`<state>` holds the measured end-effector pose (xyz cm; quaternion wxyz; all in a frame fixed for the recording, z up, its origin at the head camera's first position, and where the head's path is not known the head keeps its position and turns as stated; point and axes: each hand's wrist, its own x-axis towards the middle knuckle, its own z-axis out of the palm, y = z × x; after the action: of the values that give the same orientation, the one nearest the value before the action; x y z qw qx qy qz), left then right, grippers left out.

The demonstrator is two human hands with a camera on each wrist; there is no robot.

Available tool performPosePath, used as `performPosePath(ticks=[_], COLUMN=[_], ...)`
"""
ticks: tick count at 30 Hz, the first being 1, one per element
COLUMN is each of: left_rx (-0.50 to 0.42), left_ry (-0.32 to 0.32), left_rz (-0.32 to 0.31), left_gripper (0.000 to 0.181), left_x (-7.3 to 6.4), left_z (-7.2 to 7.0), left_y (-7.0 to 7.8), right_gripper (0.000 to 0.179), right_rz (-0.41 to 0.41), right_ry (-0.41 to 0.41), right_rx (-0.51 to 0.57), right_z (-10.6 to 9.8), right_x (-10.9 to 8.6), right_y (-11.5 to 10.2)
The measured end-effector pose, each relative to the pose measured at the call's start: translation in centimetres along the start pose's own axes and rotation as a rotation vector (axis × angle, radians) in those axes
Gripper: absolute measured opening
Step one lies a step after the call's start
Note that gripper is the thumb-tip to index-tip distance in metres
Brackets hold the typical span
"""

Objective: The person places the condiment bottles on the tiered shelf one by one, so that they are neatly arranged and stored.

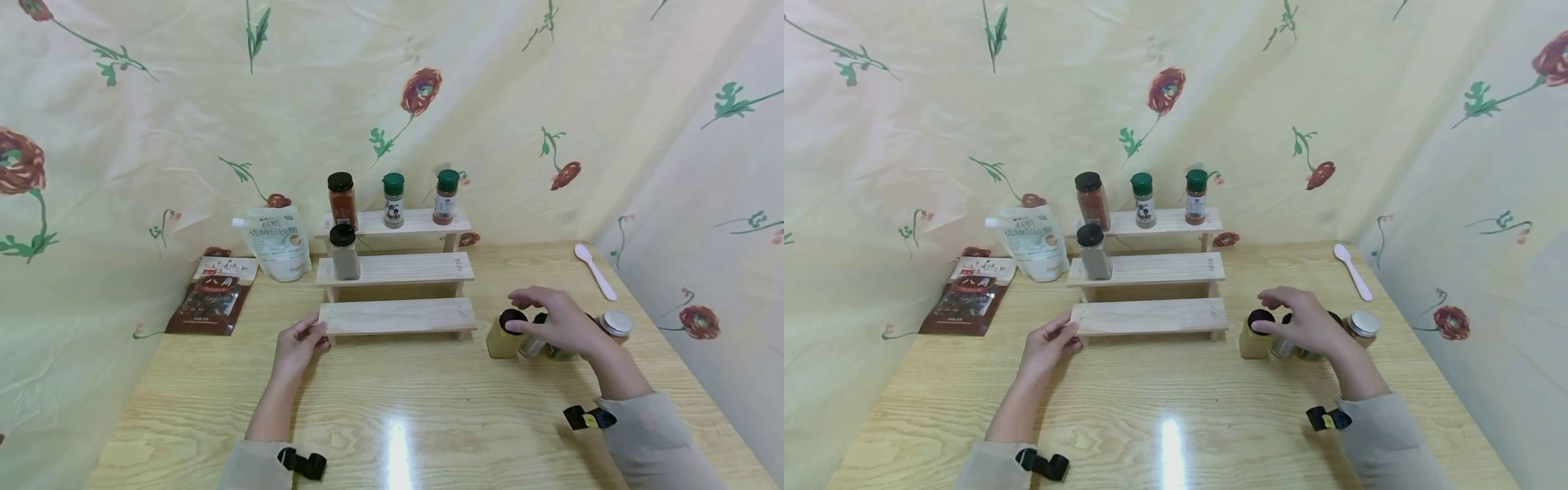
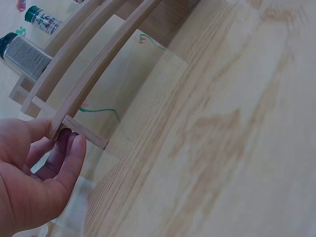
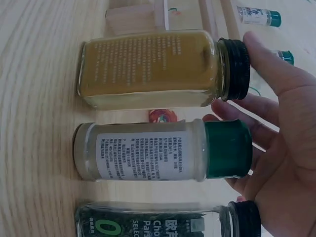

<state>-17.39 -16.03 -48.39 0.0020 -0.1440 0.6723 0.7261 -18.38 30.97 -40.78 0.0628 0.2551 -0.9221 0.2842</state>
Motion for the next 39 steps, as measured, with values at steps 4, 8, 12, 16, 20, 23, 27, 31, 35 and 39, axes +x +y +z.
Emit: performPosePath(ticks=[4,8,12,16,20,23,27,31,35,39], left_rx=[0.0,0.001,0.004,0.013,0.015,0.009,0.004,0.002,0.008,0.007], left_ry=[-0.002,-0.004,-0.012,-0.015,-0.011,-0.01,-0.012,-0.012,-0.007,-0.004], left_rz=[0.0,0.0,0.002,0.001,-0.005,-0.005,-0.005,-0.007,-0.002,0.004], left_gripper=[0.037,0.037,0.038,0.038,0.038,0.037,0.038,0.037,0.037,0.037], left_x=[0.0,-0.1,0.0,0.0,-0.1,0.0,-0.1,-0.1,0.0,0.1], left_z=[0.0,0.0,-0.1,-0.1,-0.1,-0.1,-0.1,-0.1,-0.1,-0.1], left_y=[-0.1,0.0,0.0,0.1,0.2,0.2,0.2,0.1,0.1,-0.1], right_gripper=[0.06,0.062,0.057,0.055,0.049,0.043,0.04,0.04,0.043,0.045], right_rz=[0.022,0.03,0.008,-0.033,-0.063,-0.072,-0.083,-0.102,-0.141,-0.134], right_ry=[-0.055,-0.111,-0.117,-0.093,-0.063,-0.029,0.035,0.092,0.159,0.204], right_rx=[0.012,0.009,-0.006,-0.028,-0.04,-0.051,-0.069,-0.068,-0.081,-0.079], right_z=[0.0,-0.1,-0.2,0.0,0.3,0.4,0.1,-0.3,-0.7,-1.0], right_x=[-0.1,-0.1,0.0,-0.1,-0.2,-0.2,0.0,0.3,0.9,1.6], right_y=[-0.1,-0.5,-0.8,-0.8,-0.8,-0.8,-1.0,-1.4,-1.8,-2.3])
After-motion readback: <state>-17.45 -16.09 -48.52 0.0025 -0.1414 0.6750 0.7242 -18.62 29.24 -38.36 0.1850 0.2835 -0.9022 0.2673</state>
